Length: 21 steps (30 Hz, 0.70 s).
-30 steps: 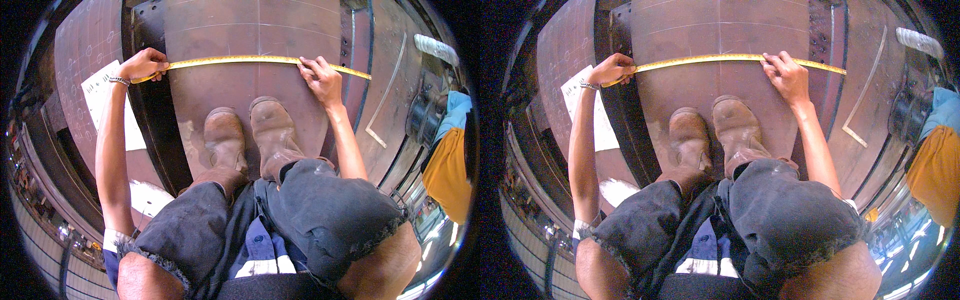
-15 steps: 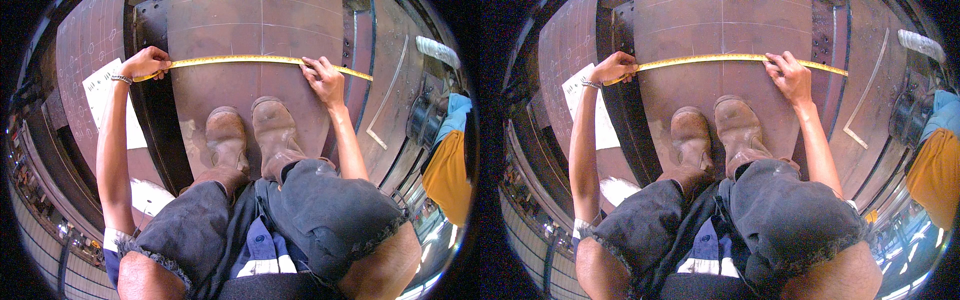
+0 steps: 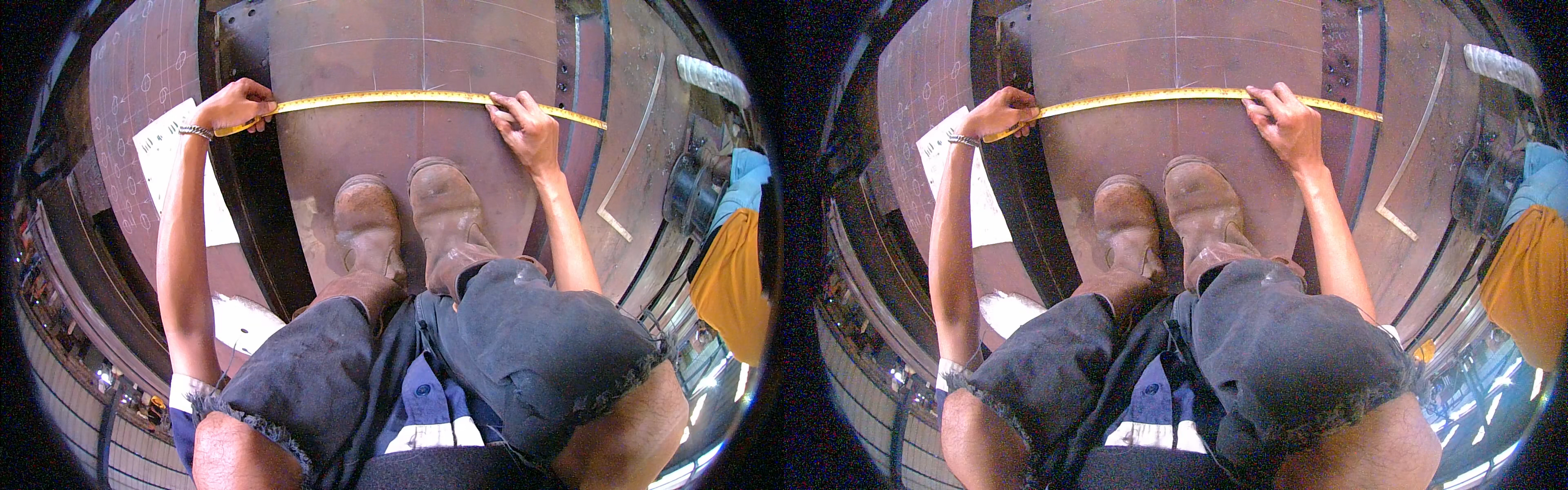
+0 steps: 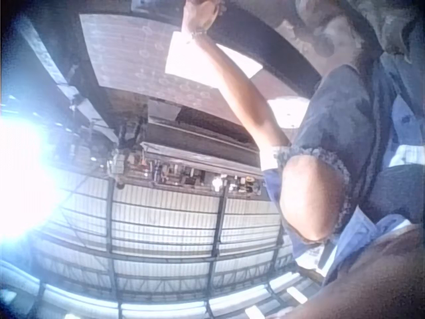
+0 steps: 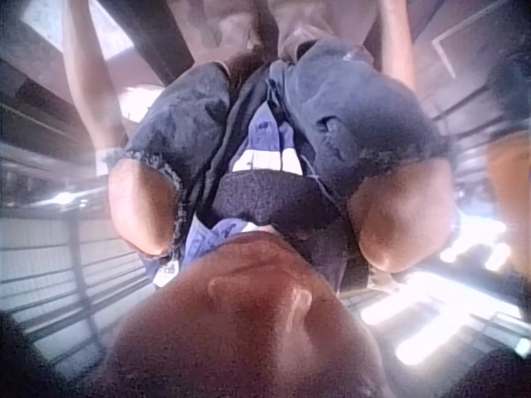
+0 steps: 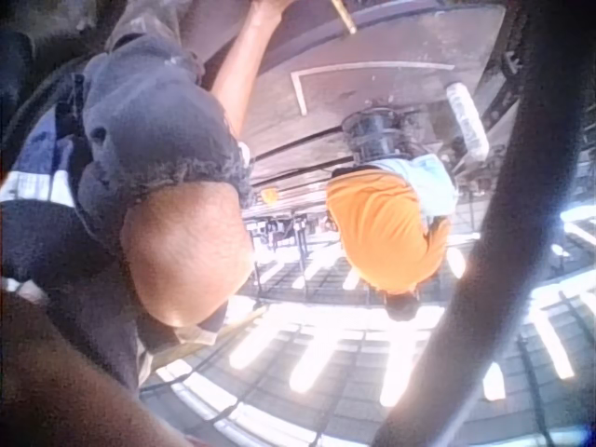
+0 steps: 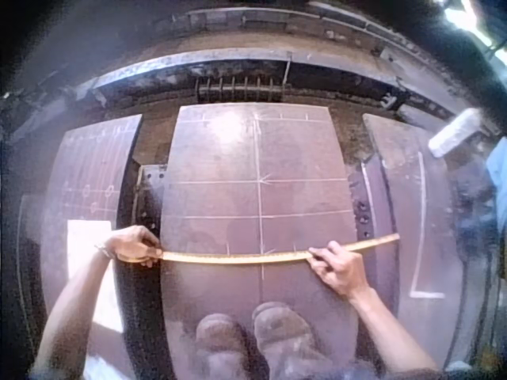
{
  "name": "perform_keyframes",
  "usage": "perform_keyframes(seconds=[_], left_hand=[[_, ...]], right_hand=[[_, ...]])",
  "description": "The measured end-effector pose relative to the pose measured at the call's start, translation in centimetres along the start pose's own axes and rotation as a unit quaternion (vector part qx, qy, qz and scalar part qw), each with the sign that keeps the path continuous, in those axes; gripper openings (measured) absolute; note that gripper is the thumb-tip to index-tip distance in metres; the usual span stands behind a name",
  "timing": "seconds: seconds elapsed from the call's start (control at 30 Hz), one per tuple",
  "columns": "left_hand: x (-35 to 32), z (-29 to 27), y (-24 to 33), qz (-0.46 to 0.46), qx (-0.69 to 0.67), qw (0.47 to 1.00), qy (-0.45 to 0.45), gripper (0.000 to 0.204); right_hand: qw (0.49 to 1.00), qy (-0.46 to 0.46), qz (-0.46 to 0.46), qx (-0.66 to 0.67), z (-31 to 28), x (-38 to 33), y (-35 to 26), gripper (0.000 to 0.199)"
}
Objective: The person uses a tape measure to measure a large metal sheet on a workbench. They extend the tape across the sheet, mark measurements with a white marker, and reposition the tape to measure different sections. The person also briefly handles a metal ruler and a paper document.
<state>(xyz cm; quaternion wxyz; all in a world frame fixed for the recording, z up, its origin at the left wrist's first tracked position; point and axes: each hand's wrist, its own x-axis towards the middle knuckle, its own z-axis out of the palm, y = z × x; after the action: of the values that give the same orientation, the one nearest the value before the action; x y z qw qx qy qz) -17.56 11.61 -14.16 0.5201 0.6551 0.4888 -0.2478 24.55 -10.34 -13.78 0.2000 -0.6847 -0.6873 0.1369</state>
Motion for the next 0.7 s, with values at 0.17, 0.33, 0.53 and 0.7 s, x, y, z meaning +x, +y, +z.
perform_keyframes(seconds=[0.17, 0.33, 0.53, 0.7], left_hand=[[0.56, -0.13, -0.26, 0.006, -0.003, 1.000, -0.020, 0.030], [-0.31, -0.25, 0.55, 0.007, 0.020, 1.000, -0.012, 0.027], [0.22, -0.23, 0.20, 0.014, 0.001, 1.000, -0.021, 0.029], [-0.26, -0.24, 0.39, -0.003, -0.005, 1.000, -0.008, 0.036]], right_hand=[[1.000, 0.005, 0.001, -0.008, -0.03, -0.19, 0.10, 0.023], [1.000, 0.001, -0.001, 0.002, 0.10, -0.09, -0.01, 0.023], [1.000, -0.001, 0.001, -0.001, -0.30, -0.01, -0.17, 0.022], [1.000, 0.002, -0.001, 0.004, -0.09, 0.17, -0.14, 0.020]])
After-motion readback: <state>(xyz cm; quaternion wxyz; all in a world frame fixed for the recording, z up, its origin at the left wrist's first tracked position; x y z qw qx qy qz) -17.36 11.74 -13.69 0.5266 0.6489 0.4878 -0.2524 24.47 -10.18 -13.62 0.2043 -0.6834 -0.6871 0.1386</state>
